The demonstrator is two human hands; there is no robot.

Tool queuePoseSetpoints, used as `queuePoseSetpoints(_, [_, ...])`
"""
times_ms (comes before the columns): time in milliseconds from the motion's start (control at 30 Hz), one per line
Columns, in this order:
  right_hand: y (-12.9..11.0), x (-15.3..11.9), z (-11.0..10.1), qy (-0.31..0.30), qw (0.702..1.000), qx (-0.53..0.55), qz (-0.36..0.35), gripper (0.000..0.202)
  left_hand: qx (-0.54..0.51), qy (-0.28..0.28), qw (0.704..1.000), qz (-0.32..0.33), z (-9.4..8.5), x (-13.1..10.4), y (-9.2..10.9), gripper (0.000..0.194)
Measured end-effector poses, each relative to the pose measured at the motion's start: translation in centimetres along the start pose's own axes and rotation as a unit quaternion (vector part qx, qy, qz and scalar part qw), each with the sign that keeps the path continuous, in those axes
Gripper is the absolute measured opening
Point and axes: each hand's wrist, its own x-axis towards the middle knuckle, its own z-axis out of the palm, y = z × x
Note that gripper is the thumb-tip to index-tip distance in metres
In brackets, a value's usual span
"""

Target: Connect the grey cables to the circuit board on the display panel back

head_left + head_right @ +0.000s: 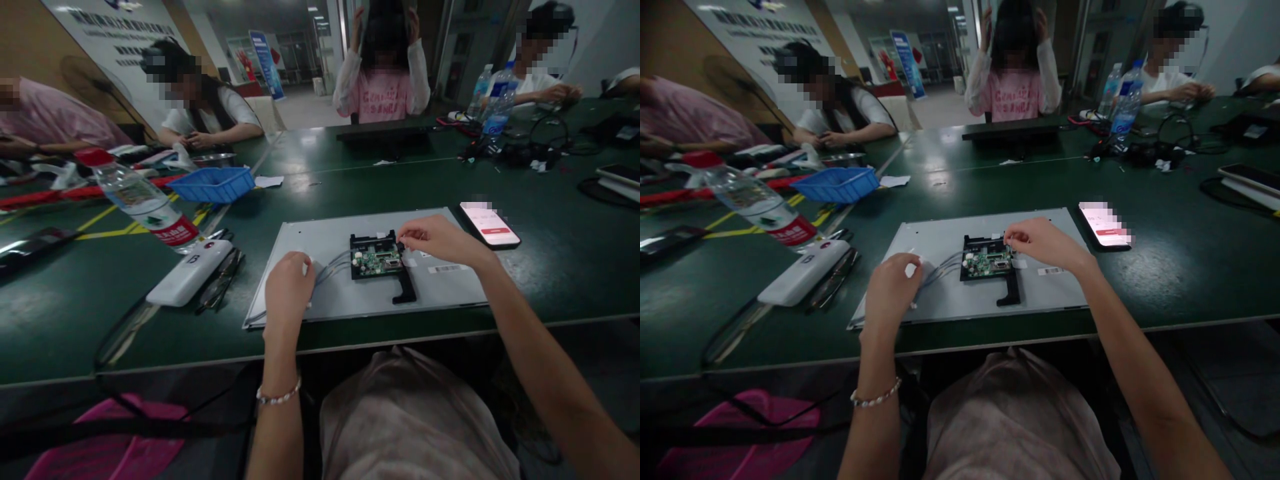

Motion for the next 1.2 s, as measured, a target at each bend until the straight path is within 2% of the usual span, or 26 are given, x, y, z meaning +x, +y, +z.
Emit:
queuePoseSetpoints(100, [-2.5, -0.5, 1.5, 0.044, 0.998, -0.028, -0.045, 0.021, -0.008, 0.005, 1.000, 0.017, -0.8, -1.2, 1.4, 0.014])
queuePoseSetpoints(300, [-6.0, -0.8, 6.4, 0.065, 0.994, -0.043, -0.083, 0.025, 0.008, -0.024, 0.999, 0.033, -0.8, -2.9, 3.6, 0.012])
queuePoseSetpoints(467, [-7.1, 0.0, 9.6, 0.081, 0.990, -0.064, -0.096, 0.031, -0.028, -0.027, 0.999, 0.007, -0.1, -3.5, 3.7, 0.009])
queuePoseSetpoints(700, [-8.2, 0.2, 12.5, 0.090, 0.977, -0.127, -0.146, 0.029, -0.080, 0.045, 0.996, -0.012, 0.4, -4.1, 2.8, 0.016])
queuePoseSetpoints(867, [-8.2, 0.0, 13.8, 0.097, 0.967, -0.159, -0.172, 0.033, -0.104, 0.061, 0.993, -0.014, 0.8, -4.5, 2.6, 0.020])
queuePoseSetpoints(1033, [-8.2, 0.5, 14.0, 0.101, 0.966, -0.171, -0.165, 0.035, -0.124, 0.063, 0.990, -0.016, 1.3, -4.9, 2.5, 0.025])
queuePoseSetpoints(1200, [-8.3, 1.3, 13.6, 0.121, 0.966, -0.192, -0.128, 0.029, -0.061, 0.002, 0.998, 0.024, 2.1, -5.1, 2.2, 0.038])
